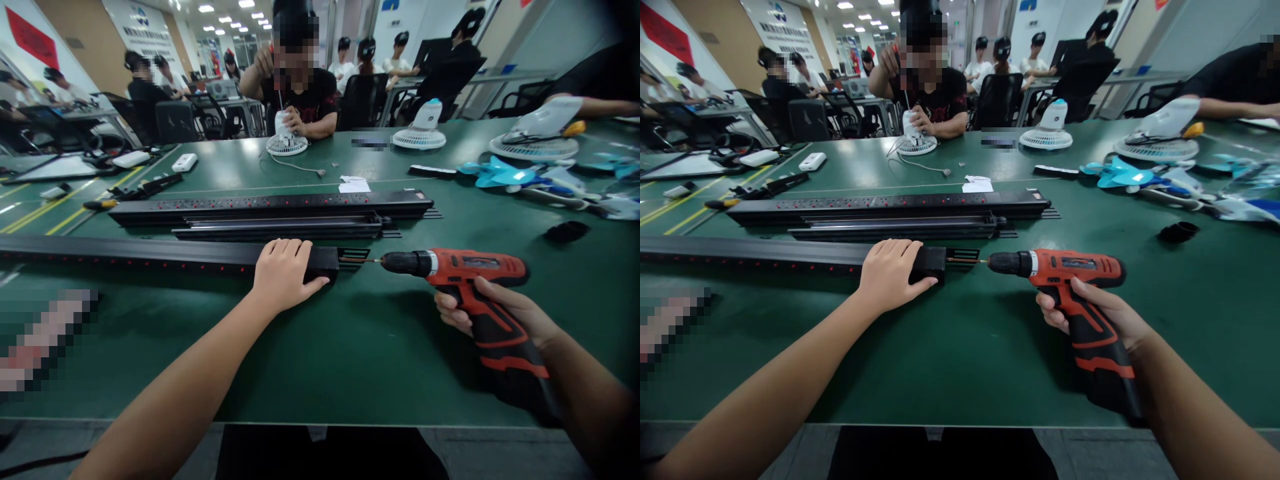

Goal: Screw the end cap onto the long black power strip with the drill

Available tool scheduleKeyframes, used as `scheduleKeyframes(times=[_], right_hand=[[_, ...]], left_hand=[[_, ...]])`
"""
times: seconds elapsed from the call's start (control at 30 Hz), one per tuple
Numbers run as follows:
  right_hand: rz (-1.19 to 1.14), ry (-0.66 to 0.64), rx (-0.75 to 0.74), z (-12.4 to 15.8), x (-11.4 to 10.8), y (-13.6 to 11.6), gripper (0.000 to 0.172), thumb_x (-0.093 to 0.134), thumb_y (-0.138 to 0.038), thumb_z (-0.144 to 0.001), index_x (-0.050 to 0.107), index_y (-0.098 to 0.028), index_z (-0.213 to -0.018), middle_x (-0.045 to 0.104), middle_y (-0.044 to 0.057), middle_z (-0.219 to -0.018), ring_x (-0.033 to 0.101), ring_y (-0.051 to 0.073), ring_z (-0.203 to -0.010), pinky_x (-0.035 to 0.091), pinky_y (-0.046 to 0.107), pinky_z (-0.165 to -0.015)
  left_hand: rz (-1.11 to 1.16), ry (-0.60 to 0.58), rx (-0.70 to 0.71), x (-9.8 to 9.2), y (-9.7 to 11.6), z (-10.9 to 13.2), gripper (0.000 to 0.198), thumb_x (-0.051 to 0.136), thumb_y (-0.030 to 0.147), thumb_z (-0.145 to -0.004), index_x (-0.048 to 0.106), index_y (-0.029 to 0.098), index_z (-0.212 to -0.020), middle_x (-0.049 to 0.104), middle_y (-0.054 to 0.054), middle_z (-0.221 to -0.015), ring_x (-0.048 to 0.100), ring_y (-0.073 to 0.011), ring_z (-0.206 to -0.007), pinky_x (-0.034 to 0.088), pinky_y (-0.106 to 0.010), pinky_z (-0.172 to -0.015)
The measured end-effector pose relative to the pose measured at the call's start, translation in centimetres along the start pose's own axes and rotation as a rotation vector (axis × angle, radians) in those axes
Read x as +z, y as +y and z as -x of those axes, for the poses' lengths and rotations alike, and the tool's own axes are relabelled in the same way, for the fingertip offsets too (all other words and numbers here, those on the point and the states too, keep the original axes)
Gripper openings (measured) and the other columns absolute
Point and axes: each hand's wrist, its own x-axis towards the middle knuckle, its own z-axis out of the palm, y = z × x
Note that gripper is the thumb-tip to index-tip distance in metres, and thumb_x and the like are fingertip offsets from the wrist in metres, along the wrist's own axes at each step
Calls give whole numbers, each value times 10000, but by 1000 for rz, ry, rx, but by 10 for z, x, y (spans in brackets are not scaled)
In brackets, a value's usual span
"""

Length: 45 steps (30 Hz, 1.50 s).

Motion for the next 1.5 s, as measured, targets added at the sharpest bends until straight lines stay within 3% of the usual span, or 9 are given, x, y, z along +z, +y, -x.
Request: scheduleKeyframes(times=[0.4,1.5], right_hand=[[-87,-75,43,0,4,-1,330,772,-446,-740,742,-157,-897,590,59,-691,472,127,-575,510,198,-508],[-28,-39,32,-2,2,-1,308,727,-460,-754,695,-171,-858,540,56,-713,414,137,-561,463,230,-468]], left_hand=[[-24,5,4,1,-1,0,595,583,624,-839,570,153,-1201,656,-131,-1093,588,-308,-1023,403,-460,-976],[3,1,3,-1,0,0,582,571,620,-843,574,158,-1197,656,-138,-1098,585,-312,-1025,401,-475,-981]])
